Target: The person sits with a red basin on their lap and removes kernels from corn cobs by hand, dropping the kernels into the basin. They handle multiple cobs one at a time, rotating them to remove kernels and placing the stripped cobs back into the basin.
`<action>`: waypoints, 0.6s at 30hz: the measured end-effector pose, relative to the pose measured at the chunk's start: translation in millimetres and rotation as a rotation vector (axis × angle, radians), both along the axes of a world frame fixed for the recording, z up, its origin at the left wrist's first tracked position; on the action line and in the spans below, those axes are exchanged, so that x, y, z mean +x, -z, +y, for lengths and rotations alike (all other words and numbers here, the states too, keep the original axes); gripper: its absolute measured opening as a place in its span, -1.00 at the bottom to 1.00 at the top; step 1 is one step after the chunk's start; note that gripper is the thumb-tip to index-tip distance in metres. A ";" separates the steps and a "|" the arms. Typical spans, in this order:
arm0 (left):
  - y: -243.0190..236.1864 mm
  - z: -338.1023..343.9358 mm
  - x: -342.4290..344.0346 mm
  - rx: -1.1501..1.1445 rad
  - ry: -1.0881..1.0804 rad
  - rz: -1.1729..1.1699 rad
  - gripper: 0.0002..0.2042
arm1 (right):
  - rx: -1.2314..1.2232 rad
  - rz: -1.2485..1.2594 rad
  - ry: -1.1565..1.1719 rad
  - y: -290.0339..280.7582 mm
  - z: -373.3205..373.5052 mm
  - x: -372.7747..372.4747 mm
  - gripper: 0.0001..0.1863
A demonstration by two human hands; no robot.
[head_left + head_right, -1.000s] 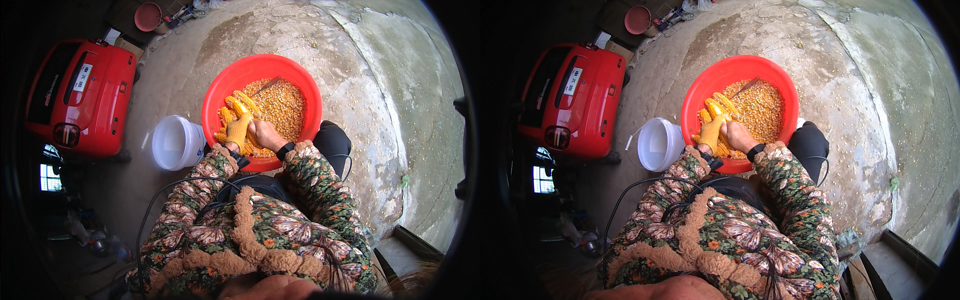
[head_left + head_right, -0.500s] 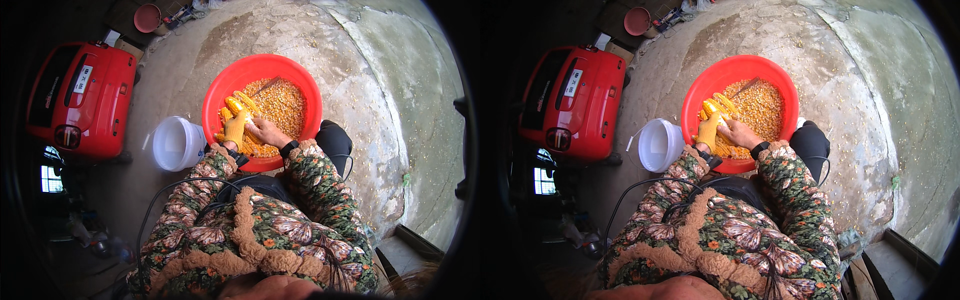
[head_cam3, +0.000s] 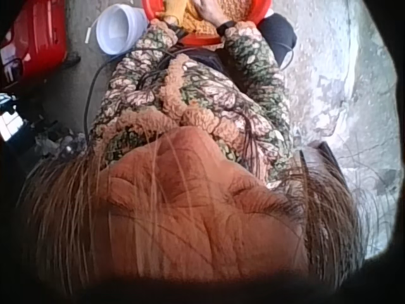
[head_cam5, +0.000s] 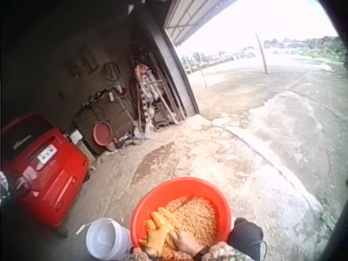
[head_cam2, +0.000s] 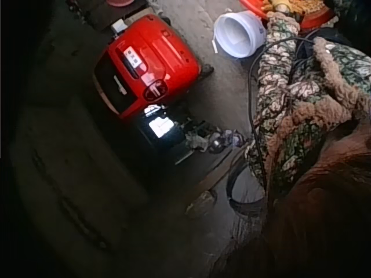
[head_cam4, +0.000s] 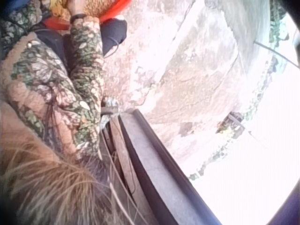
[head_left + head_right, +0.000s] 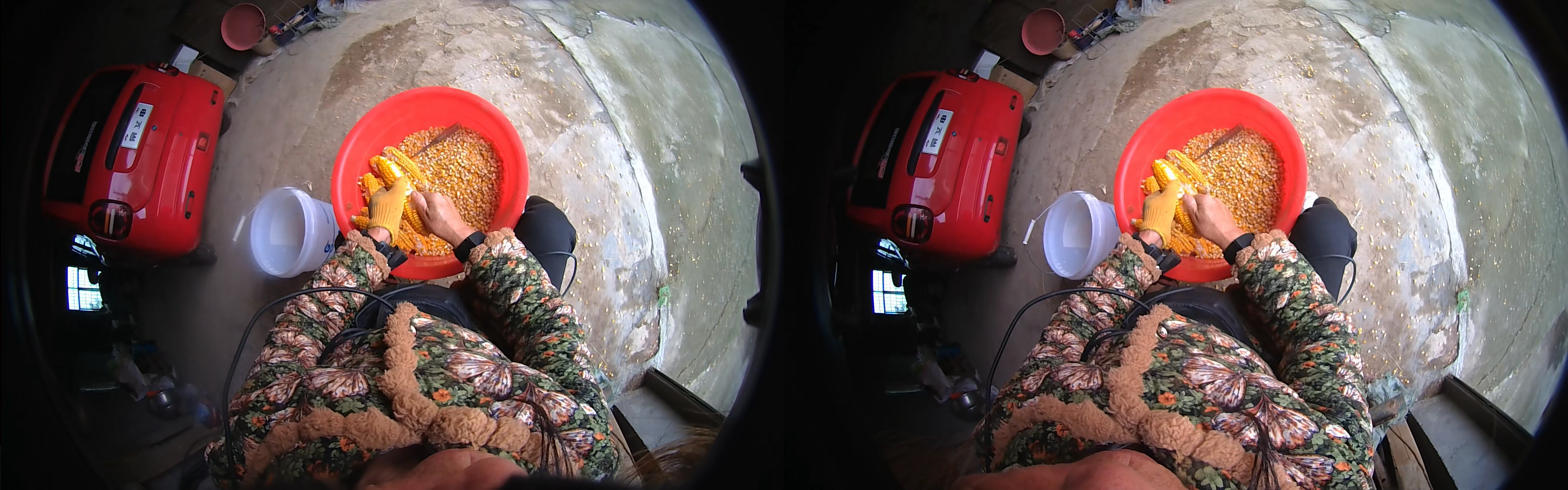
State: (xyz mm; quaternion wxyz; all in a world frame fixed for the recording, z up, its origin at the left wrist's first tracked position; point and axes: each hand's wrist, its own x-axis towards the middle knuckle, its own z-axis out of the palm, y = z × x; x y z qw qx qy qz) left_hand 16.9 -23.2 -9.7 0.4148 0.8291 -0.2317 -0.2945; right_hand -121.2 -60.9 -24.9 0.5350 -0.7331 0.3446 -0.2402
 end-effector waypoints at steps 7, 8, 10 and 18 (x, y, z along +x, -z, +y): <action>-10.0 3.5 -8.6 -0.008 -0.034 0.102 -0.47 | 0.081 -0.114 -0.023 -1.0 -0.4 1.2 -0.49; -8.8 3.2 -8.6 0.007 -0.033 0.084 -0.47 | 0.045 -0.107 -0.003 0.5 -0.4 2.4 -0.49; -4.4 1.9 -7.4 0.012 -0.029 0.068 -0.47 | -0.009 -0.088 0.033 2.7 -1.6 4.8 -0.47; 6.1 0.9 2.1 0.037 0.056 -0.016 -0.41 | 0.005 -0.078 0.026 -4.1 -7.8 -1.3 -0.46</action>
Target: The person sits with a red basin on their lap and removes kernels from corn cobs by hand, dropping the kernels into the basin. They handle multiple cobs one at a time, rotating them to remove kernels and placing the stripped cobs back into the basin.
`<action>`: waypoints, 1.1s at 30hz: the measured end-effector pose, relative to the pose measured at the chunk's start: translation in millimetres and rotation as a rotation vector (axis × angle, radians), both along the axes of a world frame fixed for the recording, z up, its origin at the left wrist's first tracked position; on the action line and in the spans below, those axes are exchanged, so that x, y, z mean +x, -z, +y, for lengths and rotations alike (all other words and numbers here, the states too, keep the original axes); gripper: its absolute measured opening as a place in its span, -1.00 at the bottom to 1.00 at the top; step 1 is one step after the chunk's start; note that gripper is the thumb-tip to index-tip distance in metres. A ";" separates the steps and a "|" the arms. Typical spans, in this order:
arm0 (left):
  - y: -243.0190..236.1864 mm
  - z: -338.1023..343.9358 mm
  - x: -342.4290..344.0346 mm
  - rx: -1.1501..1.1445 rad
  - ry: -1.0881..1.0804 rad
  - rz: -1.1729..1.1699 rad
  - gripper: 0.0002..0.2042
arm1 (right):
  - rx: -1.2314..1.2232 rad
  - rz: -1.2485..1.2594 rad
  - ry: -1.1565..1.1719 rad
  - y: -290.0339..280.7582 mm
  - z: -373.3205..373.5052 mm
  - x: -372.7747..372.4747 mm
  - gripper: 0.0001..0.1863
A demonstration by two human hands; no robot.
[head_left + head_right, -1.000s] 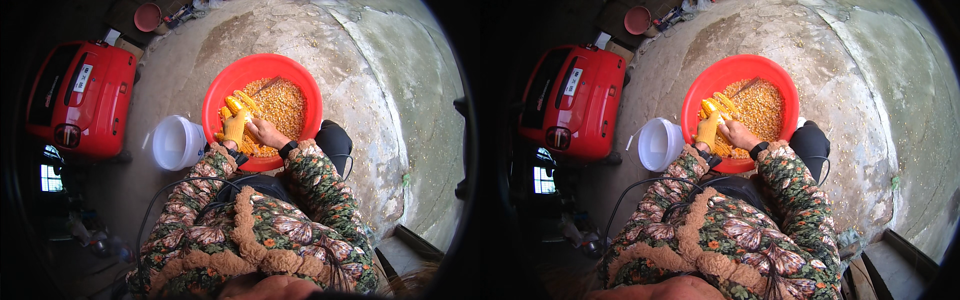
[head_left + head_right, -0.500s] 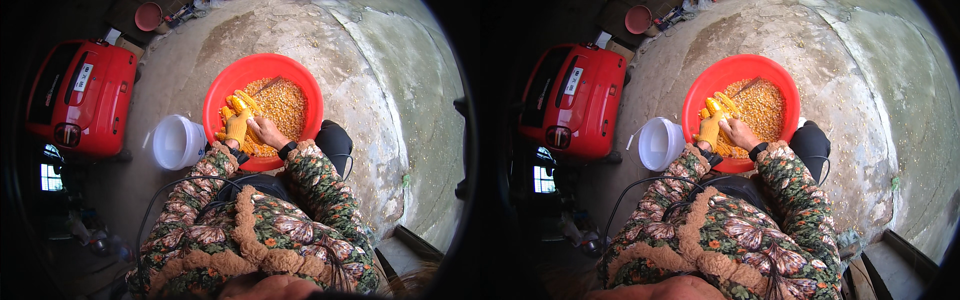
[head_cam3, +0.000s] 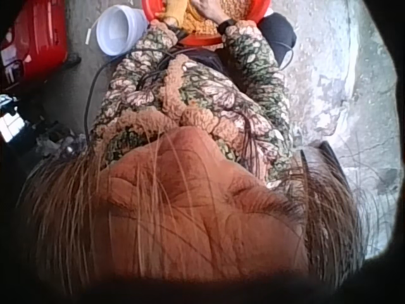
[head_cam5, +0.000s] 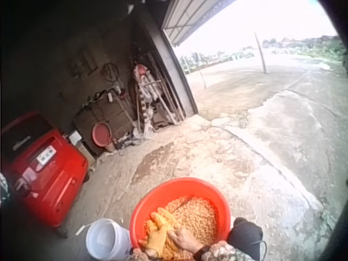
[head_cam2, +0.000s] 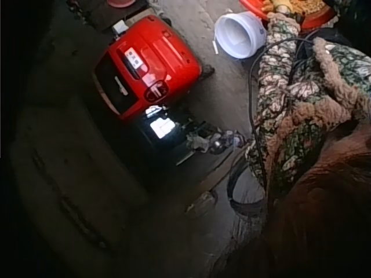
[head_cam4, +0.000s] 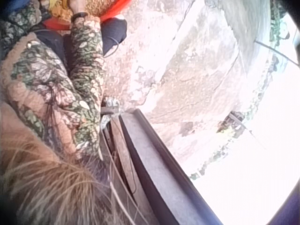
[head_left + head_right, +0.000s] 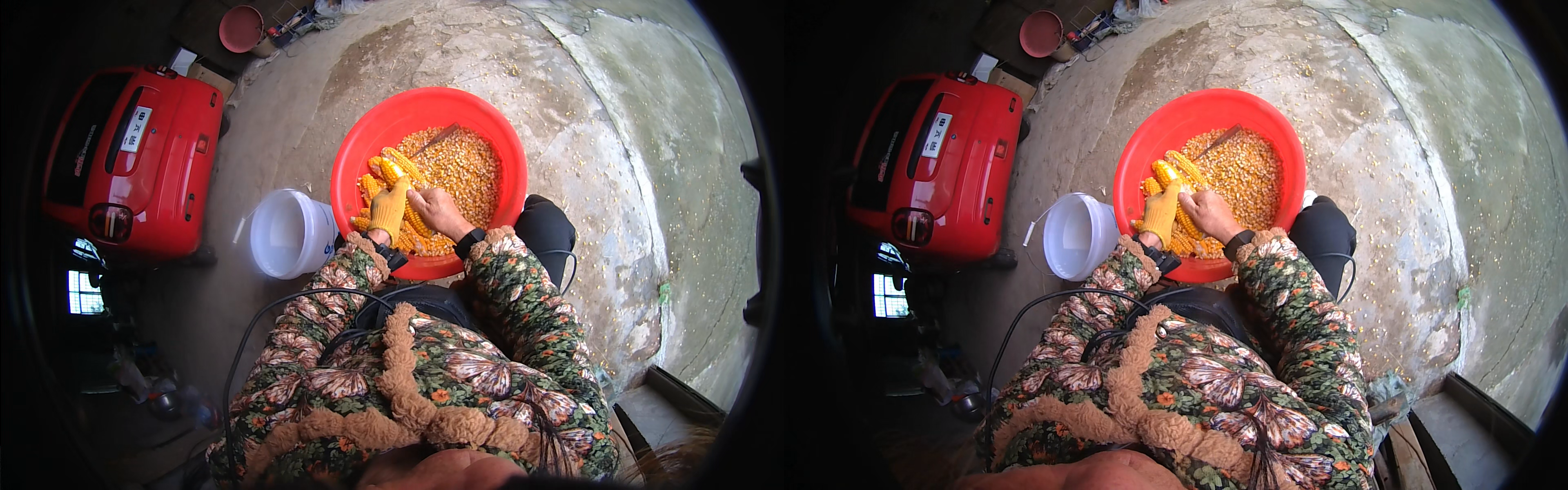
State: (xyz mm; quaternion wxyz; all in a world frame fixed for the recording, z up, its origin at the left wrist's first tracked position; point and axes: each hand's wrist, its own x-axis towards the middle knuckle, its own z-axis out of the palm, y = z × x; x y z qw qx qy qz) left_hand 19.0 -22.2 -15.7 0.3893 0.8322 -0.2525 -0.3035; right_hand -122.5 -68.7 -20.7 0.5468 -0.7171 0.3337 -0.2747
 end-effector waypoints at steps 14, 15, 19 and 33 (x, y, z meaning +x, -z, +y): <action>-20.3 9.7 -7.6 -0.001 0.300 -0.223 -0.65 | -0.099 -0.079 0.146 -9.7 -2.6 -7.1 -0.70; -19.0 9.0 -6.0 -0.005 0.299 -0.209 -0.65 | -0.055 -0.092 0.099 -11.9 -3.0 -6.8 -0.72; -6.9 5.8 1.9 -0.023 0.302 -0.306 -0.61 | 0.063 -0.155 -0.037 -15.6 -8.3 -5.8 -0.80; -8.8 13.7 -2.2 0.108 0.697 -0.800 -0.74 | 0.032 -0.172 -0.140 -14.8 -20.0 -10.1 -0.85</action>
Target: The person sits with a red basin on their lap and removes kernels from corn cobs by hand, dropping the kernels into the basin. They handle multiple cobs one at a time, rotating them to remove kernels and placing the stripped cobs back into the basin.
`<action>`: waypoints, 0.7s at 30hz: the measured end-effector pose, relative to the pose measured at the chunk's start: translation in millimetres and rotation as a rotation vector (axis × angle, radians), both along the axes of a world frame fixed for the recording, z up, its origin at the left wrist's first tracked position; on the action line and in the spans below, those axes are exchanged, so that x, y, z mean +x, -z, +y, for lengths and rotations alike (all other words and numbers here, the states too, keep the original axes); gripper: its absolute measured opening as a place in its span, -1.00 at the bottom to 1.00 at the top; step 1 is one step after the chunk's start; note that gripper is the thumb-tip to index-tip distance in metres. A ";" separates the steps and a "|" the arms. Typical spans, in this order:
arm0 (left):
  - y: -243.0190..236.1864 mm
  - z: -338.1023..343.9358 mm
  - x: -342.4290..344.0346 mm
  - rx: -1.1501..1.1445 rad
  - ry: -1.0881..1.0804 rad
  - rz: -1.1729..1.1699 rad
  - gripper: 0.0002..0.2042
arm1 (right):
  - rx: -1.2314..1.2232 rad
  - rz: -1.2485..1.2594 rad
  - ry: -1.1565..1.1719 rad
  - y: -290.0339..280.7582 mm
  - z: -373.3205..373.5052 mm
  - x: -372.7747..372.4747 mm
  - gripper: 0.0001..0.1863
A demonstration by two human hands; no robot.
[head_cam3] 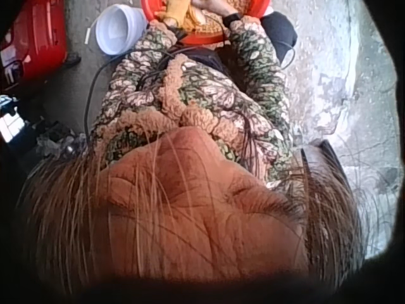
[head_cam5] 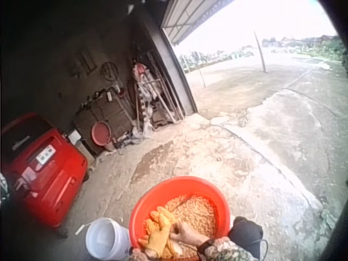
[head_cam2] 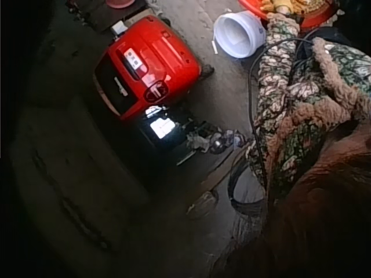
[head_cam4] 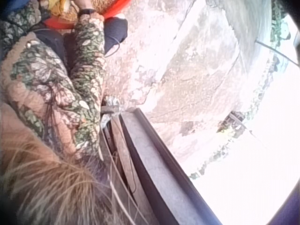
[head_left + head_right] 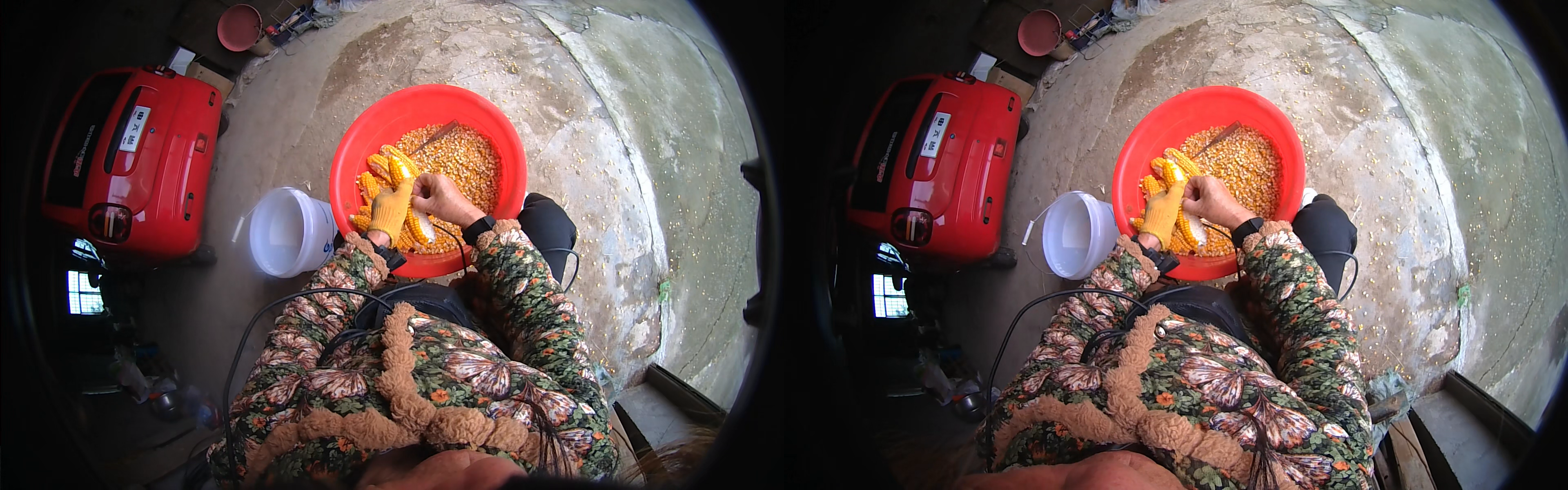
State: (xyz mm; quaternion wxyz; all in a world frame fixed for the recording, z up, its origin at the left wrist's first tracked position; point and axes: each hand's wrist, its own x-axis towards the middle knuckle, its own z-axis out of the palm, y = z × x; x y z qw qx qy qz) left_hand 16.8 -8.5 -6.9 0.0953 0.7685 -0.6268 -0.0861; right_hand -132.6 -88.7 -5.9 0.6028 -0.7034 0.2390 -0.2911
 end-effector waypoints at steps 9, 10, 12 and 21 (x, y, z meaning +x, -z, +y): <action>-5.8 -1.4 -3.7 -0.211 0.030 0.257 -0.71 | 0.082 0.041 0.071 -10.6 2.9 0.6 -0.79; -5.9 -1.7 -4.0 -0.234 0.033 0.313 -0.68 | 0.081 0.046 0.074 -11.6 3.0 0.2 -0.79; -6.2 -2.2 -4.2 -0.301 0.038 0.419 -0.62 | 0.079 0.020 0.084 -13.2 3.5 -2.1 -0.80; -6.1 -4.5 4.7 -0.275 0.153 0.087 -0.71 | 0.106 0.004 0.000 -9.1 1.6 -0.8 -0.84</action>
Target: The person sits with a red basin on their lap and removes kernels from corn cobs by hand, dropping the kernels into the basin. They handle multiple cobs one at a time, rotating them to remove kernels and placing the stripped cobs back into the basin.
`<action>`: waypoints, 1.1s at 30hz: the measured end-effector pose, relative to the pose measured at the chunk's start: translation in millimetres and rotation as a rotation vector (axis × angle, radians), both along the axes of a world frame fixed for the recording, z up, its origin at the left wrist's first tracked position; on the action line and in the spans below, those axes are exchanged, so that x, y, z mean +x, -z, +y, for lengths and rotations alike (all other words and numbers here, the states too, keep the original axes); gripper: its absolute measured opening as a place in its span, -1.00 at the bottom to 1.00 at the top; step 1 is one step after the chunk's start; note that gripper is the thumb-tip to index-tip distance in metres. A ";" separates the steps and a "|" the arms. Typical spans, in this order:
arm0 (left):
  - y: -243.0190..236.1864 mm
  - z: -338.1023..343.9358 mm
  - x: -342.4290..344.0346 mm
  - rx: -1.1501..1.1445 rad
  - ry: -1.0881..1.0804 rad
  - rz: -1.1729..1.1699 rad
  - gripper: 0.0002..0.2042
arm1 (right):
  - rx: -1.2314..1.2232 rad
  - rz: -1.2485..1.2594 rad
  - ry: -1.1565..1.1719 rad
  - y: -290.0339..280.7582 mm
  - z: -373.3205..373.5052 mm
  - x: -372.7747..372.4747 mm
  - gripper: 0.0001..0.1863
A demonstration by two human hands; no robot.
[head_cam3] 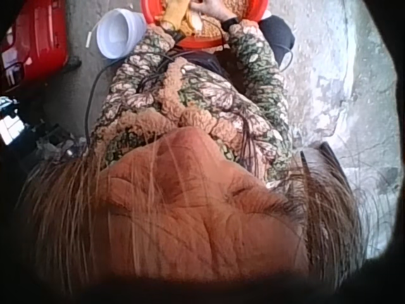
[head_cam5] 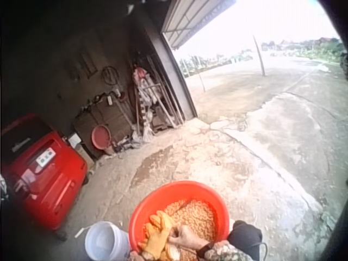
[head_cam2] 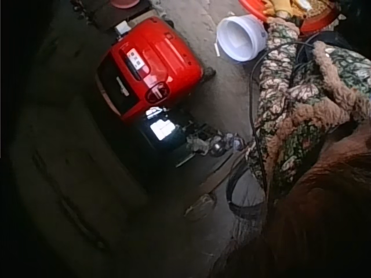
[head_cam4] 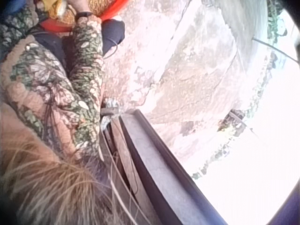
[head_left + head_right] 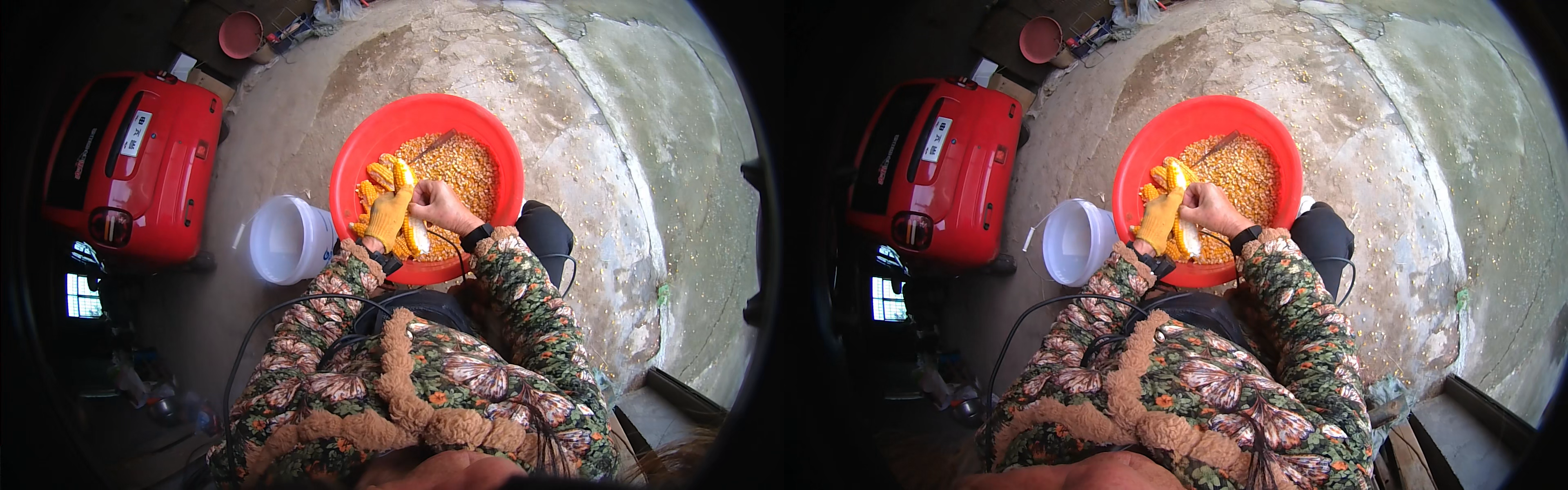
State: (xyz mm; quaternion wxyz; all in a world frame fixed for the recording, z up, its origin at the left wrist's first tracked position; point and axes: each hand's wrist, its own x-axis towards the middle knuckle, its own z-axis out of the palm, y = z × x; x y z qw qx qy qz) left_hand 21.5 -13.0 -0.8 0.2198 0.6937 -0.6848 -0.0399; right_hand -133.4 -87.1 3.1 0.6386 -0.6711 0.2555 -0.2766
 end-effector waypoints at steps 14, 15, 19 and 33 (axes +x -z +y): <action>-25.4 -10.0 -3.7 0.158 -0.321 0.676 -0.59 | 0.242 -0.211 0.038 -4.1 5.6 -0.5 -0.87; -24.1 -10.5 -4.2 0.075 -0.285 0.679 -0.55 | 0.029 -0.117 0.093 -4.6 6.1 0.2 -0.90; -13.5 -9.2 1.4 0.227 -0.488 0.769 -0.61 | -0.297 -0.007 0.128 -7.3 11.7 -3.2 -0.83; 0.8 -7.5 -0.5 0.149 -0.309 0.563 -0.58 | -0.198 0.017 -0.006 -2.5 6.6 -3.1 -0.84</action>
